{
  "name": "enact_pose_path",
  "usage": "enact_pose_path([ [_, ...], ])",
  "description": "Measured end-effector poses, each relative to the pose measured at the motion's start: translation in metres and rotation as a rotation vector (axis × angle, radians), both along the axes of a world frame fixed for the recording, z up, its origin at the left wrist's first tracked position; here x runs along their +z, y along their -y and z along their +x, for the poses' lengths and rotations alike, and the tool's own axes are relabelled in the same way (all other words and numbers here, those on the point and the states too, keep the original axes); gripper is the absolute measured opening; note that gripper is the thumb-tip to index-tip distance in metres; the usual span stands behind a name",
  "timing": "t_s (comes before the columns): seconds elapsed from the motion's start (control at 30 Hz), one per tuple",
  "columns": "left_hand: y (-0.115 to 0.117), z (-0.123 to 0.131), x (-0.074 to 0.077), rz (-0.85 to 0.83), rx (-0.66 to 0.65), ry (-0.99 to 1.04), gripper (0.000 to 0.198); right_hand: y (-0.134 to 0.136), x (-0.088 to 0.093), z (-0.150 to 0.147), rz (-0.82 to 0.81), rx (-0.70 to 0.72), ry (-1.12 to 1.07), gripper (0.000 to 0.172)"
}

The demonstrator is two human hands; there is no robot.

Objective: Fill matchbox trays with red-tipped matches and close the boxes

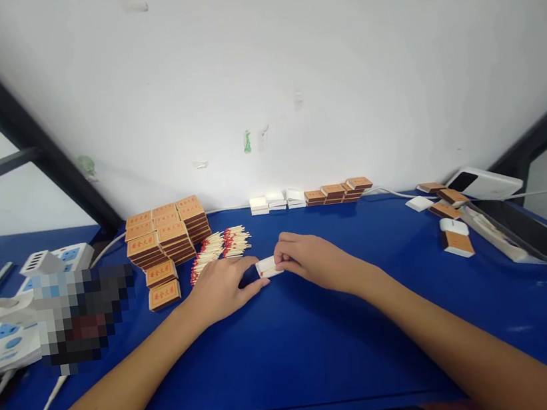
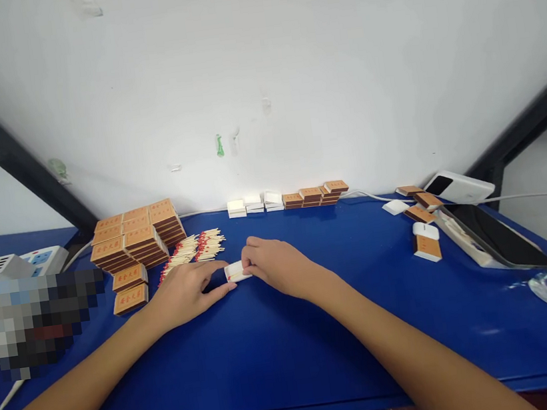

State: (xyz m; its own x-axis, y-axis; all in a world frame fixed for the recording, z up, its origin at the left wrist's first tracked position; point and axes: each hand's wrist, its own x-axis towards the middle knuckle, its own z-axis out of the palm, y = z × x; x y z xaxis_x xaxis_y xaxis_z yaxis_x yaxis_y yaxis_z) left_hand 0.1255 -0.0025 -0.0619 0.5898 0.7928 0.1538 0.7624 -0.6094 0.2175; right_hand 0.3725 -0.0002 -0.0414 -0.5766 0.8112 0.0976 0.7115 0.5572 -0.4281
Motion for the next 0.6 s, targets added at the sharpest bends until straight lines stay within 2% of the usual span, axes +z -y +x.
enact_pose_path([
  [0.17,0.000,-0.002,0.005,0.010,-0.003,0.003,0.040,-0.001,-0.003,-0.002,-0.004,0.027,-0.022,0.007],
  [0.3,-0.002,-0.007,0.009,0.030,-0.026,0.033,0.041,-0.007,-0.002,0.001,-0.093,0.006,-0.291,0.006],
  [0.4,-0.009,-0.015,0.013,0.121,0.032,0.075,0.042,-0.018,-0.004,-0.001,-0.067,-0.111,-0.452,0.012],
  [0.5,-0.019,-0.026,0.020,0.240,0.117,0.096,0.042,-0.029,-0.007,-0.012,-0.016,-0.195,-0.407,0.012],
  [0.6,-0.027,-0.038,0.029,0.337,0.194,0.104,0.045,-0.030,-0.006,-0.031,-0.042,-0.102,-0.323,0.008],
])
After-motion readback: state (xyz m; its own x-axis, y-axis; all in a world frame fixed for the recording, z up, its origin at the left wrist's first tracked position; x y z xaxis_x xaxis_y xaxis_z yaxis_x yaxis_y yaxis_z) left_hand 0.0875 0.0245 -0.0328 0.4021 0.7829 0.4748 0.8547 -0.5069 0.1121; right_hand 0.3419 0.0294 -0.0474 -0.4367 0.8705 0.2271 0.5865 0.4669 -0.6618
